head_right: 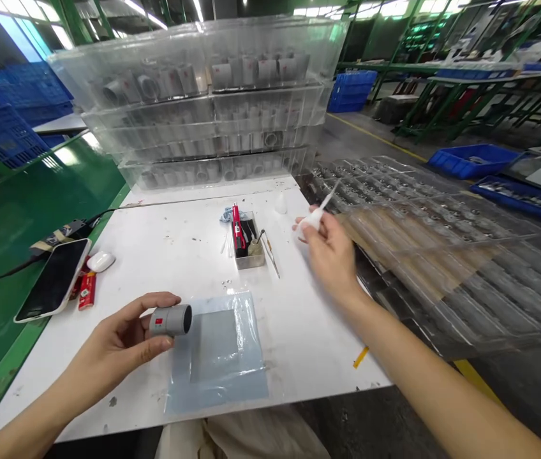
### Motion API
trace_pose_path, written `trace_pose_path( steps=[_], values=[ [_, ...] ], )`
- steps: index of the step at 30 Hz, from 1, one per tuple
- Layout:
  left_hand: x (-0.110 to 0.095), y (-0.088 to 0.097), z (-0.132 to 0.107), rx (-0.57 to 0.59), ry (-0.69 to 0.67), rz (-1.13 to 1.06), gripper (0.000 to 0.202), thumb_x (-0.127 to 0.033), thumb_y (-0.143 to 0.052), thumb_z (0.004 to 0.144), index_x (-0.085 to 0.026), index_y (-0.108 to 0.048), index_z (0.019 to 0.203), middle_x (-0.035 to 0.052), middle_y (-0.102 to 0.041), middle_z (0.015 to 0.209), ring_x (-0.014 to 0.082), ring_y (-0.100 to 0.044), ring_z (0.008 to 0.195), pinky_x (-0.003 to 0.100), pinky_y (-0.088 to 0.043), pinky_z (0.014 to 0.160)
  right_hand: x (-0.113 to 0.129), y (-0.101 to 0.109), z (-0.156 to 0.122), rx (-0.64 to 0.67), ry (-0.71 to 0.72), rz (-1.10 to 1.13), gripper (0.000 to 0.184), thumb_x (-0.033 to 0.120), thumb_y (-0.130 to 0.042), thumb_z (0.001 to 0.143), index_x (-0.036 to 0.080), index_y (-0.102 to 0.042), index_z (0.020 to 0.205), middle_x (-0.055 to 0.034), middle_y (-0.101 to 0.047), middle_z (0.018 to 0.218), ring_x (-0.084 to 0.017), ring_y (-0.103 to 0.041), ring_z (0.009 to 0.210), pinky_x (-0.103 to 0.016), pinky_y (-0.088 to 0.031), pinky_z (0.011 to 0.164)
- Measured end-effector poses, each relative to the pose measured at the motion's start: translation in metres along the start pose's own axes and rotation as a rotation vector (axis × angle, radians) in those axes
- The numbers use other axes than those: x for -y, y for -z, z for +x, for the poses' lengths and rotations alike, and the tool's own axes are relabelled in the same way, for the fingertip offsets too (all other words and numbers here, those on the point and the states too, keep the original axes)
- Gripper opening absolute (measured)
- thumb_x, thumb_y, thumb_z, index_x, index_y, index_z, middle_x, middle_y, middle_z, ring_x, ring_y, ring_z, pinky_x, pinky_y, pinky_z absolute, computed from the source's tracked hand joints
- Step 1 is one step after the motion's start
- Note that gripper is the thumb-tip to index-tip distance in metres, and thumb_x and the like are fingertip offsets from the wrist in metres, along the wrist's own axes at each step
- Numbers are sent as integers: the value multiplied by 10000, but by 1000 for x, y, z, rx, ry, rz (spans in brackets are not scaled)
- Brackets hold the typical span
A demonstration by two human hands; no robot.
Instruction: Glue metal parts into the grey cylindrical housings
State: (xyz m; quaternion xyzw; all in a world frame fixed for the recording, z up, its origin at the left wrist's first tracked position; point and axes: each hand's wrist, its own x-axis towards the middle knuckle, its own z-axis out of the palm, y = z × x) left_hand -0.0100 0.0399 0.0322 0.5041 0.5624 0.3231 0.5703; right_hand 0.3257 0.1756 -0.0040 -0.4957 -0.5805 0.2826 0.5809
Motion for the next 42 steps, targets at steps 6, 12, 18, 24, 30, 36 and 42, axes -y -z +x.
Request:
trace_pose_path(
  steps=[6,12,18,24,30,36,42],
  values=[
    [9,-8,-5,-13,71,-41,429,-401,-795,885,-281,-637,1266,22,-771,952,228,-729,902,332,-609,810,64,-3,-60,-91,229,-59,350,359,-792,1074,289,-710,1407,-53,-735,1164,-364,-717,977,-517,-610,875],
    [21,4,-12,-4,74,44,445,-566,-739,926,-326,-675,1296,16,-734,1119,214,-643,1023,279,-522,801,95,-37,-81,45,345,-31,158,482,-875,1081,341,-818,1123,-32,-738,1097,-348,-701,917,-454,-666,739],
    [23,2,-8,91,103,-147,399,-465,-736,964,-289,-676,1316,19,-756,1061,196,-672,1000,259,-550,880,104,-76,-79,119,308,194,459,509,-724,1173,258,-732,789,-9,-689,793,-266,-677,667,-356,-595,573],
    [26,1,-8,61,109,-157,400,-483,-776,932,-301,-712,1282,6,-753,1002,177,-677,894,251,-567,822,86,-82,-89,237,268,133,616,593,-573,1224,235,-716,743,11,-552,631,-213,-524,492,-341,-406,474],
    [25,-1,-9,44,108,-190,408,-485,-799,916,-299,-727,1272,9,-780,1005,183,-696,909,257,-599,831,83,-85,-97,309,232,121,539,476,-576,1215,235,-687,746,24,-530,635,-215,-540,526,-332,-422,489],
    [23,-2,-9,39,116,-215,394,-439,-821,905,-286,-736,1258,5,-789,987,160,-702,892,209,-590,826,78,-89,-97,276,274,173,486,398,-638,1181,220,-688,732,37,-504,607,-199,-501,494,-323,-410,465],
    [22,-4,-9,48,104,-247,373,-415,-827,908,-291,-745,1250,-10,-793,932,133,-694,860,162,-570,807,77,-90,-98,276,288,180,458,331,-650,1166,211,-701,726,39,-499,604,-191,-477,485,-330,-380,459]
  ],
)
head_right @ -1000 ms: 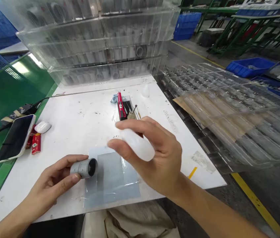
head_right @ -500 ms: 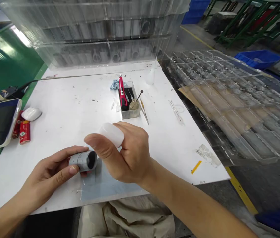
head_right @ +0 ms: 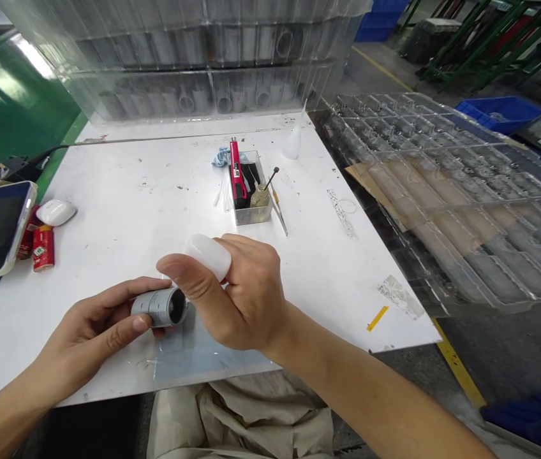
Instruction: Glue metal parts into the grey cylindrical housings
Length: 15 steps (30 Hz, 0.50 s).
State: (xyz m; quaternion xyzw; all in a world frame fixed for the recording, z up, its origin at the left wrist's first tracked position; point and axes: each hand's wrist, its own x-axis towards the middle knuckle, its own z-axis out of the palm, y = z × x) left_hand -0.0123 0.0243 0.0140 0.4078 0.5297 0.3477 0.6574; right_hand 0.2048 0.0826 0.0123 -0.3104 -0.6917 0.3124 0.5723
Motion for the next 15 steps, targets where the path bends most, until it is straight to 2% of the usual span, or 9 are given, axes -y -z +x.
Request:
trace_pose_path(
  steps=[15],
  values=[
    [1,0,0,-4,11,-9,367,-417,-837,899,-305,-753,1238,-14,-789,913,128,-685,848,159,-558,798,-1,1,0,0,10,-1,447,280,-663,1148,210,-682,707,39,-509,608,-189,-484,488,-327,-375,469]
  ],
)
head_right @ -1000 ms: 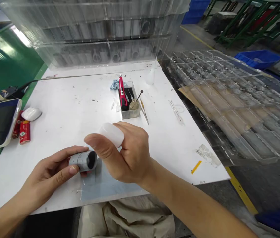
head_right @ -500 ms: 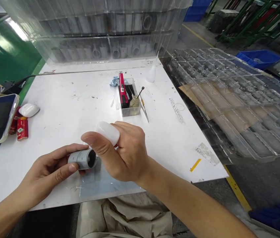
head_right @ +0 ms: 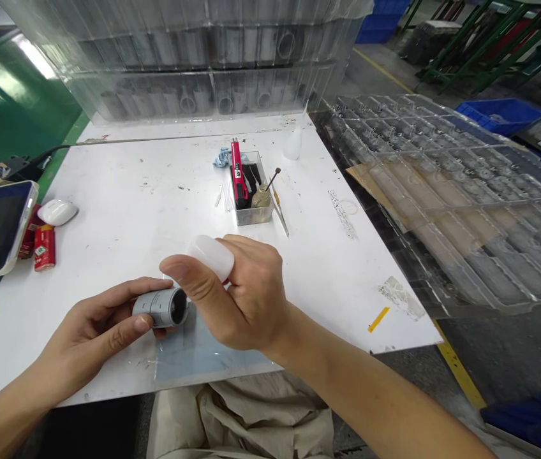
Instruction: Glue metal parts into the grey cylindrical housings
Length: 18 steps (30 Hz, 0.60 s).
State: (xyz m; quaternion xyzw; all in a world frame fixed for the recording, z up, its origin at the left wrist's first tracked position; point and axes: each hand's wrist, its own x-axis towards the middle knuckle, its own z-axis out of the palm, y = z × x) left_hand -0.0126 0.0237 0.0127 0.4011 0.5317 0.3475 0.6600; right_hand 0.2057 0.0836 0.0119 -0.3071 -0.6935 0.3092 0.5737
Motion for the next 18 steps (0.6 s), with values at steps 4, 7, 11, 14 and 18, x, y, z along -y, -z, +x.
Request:
trace_pose_path(
  steps=[4,7,11,14,18],
  values=[
    [0,1,0,-1,13,19,385,-438,-835,897,-305,-746,1247,-12,-785,913,135,-688,848,167,-557,798,0,0,0,-15,5,-14,459,282,-669,1145,212,-669,691,39,-522,606,-186,-491,487,-329,-370,476],
    [0,1,0,1,17,12,382,-441,-836,896,-316,-744,1245,-21,-783,895,134,-691,858,164,-556,812,0,0,0,-4,1,-17,463,285,-657,1153,211,-676,697,43,-521,603,-183,-493,489,-327,-380,480],
    [-1,1,-1,-2,21,34,383,-457,-835,893,-323,-746,1241,-26,-780,897,128,-683,851,153,-548,806,-1,-1,0,-5,-6,-31,478,330,-651,1172,214,-700,710,39,-522,599,-190,-506,492,-329,-392,475],
    [-1,1,0,4,21,38,383,-465,-829,897,-326,-742,1243,-25,-782,894,126,-681,851,153,-545,811,-1,-1,0,-9,-9,-33,477,321,-649,1172,213,-696,710,37,-534,608,-191,-523,505,-327,-399,486],
    [-1,2,0,11,30,57,406,-485,-821,899,-323,-732,1260,-18,-783,896,136,-687,862,167,-548,817,0,-1,1,-19,4,-48,465,290,-652,1156,212,-674,699,41,-530,605,-188,-522,510,-323,-396,499]
  ],
)
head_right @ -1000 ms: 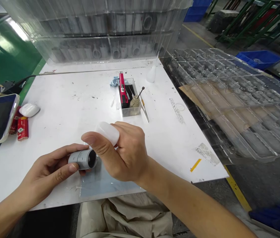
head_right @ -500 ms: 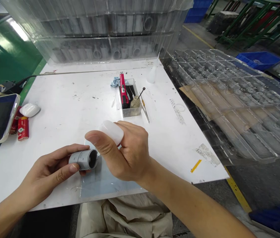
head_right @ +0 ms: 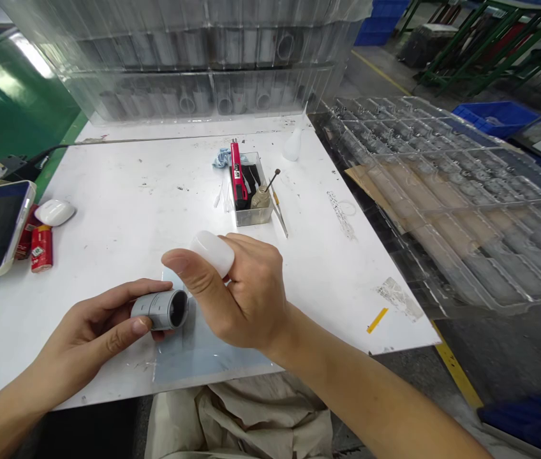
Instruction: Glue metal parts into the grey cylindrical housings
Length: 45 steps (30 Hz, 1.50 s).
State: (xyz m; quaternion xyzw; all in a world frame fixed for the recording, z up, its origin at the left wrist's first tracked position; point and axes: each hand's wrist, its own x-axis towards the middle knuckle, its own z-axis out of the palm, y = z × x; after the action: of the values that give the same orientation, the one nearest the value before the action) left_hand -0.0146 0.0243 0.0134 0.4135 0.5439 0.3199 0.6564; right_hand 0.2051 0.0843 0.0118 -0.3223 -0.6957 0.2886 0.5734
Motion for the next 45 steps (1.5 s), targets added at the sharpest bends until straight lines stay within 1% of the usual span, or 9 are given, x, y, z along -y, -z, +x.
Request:
trace_pose_path(
  steps=[16,24,29,33,35,37,38,42,45],
  values=[
    [-3,1,0,-20,3,88,449,-550,-796,888,-282,-752,1246,9,-768,807,170,-670,741,239,-574,777,2,1,2,-21,9,-15,455,302,-651,1169,226,-689,722,33,-541,628,-210,-563,535,-326,-437,497],
    [-3,3,0,40,21,52,464,-567,-768,914,-269,-733,1267,3,-780,755,138,-641,675,199,-556,697,3,1,2,-38,31,-18,473,263,-658,1155,216,-643,685,36,-546,631,-193,-572,541,-309,-443,505],
    [3,8,3,120,-37,54,433,-503,-752,949,-257,-723,1304,13,-778,740,129,-630,625,197,-553,645,1,3,1,-102,-10,12,540,437,-689,1197,221,-711,703,14,-587,632,-214,-572,515,-327,-438,473],
    [4,7,3,44,-52,70,415,-437,-832,897,-286,-750,1275,1,-757,740,113,-590,621,176,-516,625,2,12,-3,-248,-26,121,442,513,-740,1178,234,-810,842,-30,-670,731,-263,-618,556,-345,-450,422],
    [5,7,3,17,-121,73,367,-359,-875,863,-313,-781,1215,7,-766,924,105,-603,701,157,-512,646,5,19,-10,-310,-40,122,446,520,-732,1180,234,-818,849,-43,-689,762,-269,-625,549,-352,-455,401],
    [6,6,3,33,-189,80,338,-301,-894,840,-313,-800,1165,22,-737,1149,130,-652,856,156,-543,720,11,25,-23,-350,-70,82,464,554,-715,1180,227,-832,871,-61,-709,808,-285,-632,563,-382,-479,428],
    [6,5,2,48,-188,83,340,-295,-892,840,-307,-798,1166,31,-726,1196,150,-668,920,167,-559,759,14,28,-31,-363,-83,65,441,561,-723,1174,223,-845,917,-71,-716,833,-298,-636,586,-399,-490,452],
    [3,-4,-4,19,-66,94,384,-334,-875,856,-295,-754,1219,25,-774,1007,170,-698,900,190,-576,771,22,31,-70,-353,-154,72,227,435,-804,1129,217,-841,1177,-85,-710,907,-304,-619,629,-391,-474,461],
    [1,-12,-8,-17,-81,90,364,-332,-862,862,-305,-730,1200,6,-770,942,159,-687,828,188,-565,716,24,28,-90,-386,-207,46,162,371,-832,1098,224,-833,1165,-82,-700,942,-281,-608,614,-360,-459,439]
  ],
)
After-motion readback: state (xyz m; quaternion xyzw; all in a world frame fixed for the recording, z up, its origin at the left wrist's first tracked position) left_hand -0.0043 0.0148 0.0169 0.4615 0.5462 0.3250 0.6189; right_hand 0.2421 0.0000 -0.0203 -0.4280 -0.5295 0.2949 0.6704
